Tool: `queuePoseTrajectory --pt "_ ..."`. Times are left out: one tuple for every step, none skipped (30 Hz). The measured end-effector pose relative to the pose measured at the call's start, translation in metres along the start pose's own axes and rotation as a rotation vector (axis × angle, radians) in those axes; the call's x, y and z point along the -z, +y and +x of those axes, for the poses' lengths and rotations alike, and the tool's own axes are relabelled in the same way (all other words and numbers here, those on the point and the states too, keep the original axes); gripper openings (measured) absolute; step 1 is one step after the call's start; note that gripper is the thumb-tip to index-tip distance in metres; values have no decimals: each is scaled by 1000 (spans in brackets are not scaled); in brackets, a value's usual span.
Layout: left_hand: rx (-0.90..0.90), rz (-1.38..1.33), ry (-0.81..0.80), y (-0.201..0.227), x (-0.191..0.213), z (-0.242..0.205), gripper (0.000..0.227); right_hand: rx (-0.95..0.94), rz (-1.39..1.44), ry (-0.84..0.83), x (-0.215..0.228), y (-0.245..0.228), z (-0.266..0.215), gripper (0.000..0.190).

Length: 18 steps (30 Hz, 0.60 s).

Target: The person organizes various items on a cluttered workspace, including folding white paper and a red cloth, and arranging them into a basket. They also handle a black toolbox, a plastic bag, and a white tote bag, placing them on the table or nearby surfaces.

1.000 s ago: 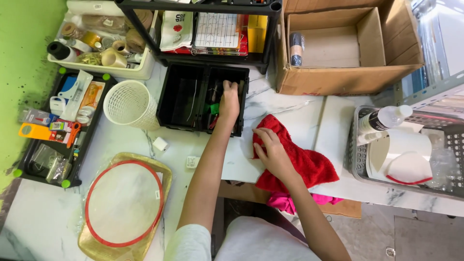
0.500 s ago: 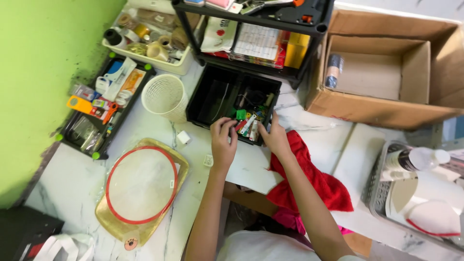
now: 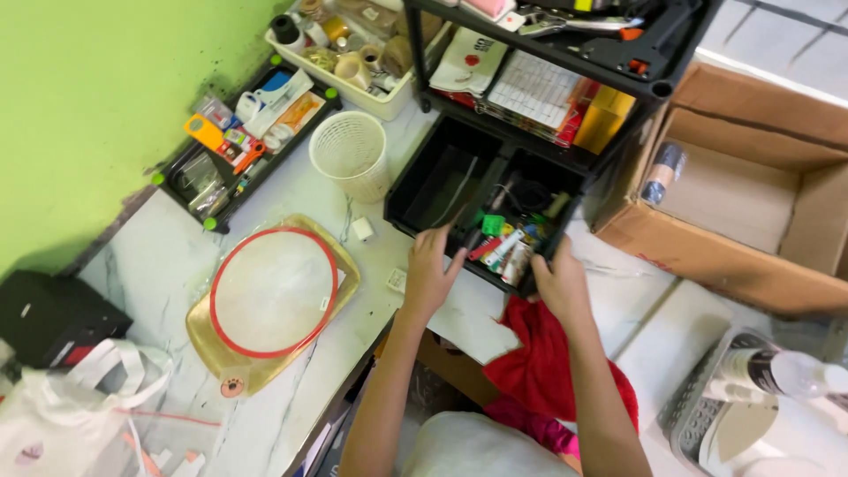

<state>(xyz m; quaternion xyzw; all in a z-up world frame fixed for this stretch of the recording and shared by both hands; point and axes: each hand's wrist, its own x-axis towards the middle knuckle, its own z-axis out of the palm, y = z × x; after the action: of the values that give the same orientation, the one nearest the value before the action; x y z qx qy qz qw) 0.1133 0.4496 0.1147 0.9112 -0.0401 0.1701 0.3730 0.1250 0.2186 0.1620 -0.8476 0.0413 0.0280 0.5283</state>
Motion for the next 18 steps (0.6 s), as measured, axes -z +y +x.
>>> queuePoseTrajectory --pt "12 5 15 12 8 -5 53 10 -3 -16 12 -5 -7 42" --pt "-24 48 32 24 15 -11 52 10 -43 -25 24 -11 -14 42" --pt "-59 92 49 35 23 -17 52 10 -82 -34 35 -16 -21 41" --pt "-41 100 67 47 36 -24 52 23 -87 -57 41 -28 -28 41" --pt "-83 143 116 58 49 -31 51 37 -115 -76 47 -39 -34 41" --pt "-124 186 161 69 62 -40 50 47 -146 -95 54 -50 -42 41" --pt "-103 192 174 71 70 -49 50 57 -153 -118 53 -60 -48 41" --pt "-101 194 181 73 80 -57 49 53 -164 -147 51 -71 -53 42" --pt "-99 196 189 75 90 -65 48 50 -175 -176 49 -82 -58 44" --pt "-77 209 206 76 102 -71 48 65 -179 -202 41 -90 -61 44" --pt "-49 214 219 76 114 -78 47 63 -164 -244 32 -97 -65 46" --pt "-21 221 232 77 127 -86 47 59 -149 -287 22 -105 -69 48" --pt "1 234 248 71 136 -93 47 73 -152 -314 9 -114 -71 48" --pt "26 258 286 65 146 -100 48 90 -146 -357 -5 -123 -74 50" --pt "51 283 323 59 156 -108 49 107 -141 -399 -19 -132 -77 51" --pt "72 298 339 48 166 -115 49 120 -142 -427 -35 -139 -76 51" --pt "100 326 377 38 175 -122 50 160 -156 -466 -52 -146 -76 52" --pt "125 352 416 28 185 -128 50 201 -170 -502 -69 -154 -75 52"
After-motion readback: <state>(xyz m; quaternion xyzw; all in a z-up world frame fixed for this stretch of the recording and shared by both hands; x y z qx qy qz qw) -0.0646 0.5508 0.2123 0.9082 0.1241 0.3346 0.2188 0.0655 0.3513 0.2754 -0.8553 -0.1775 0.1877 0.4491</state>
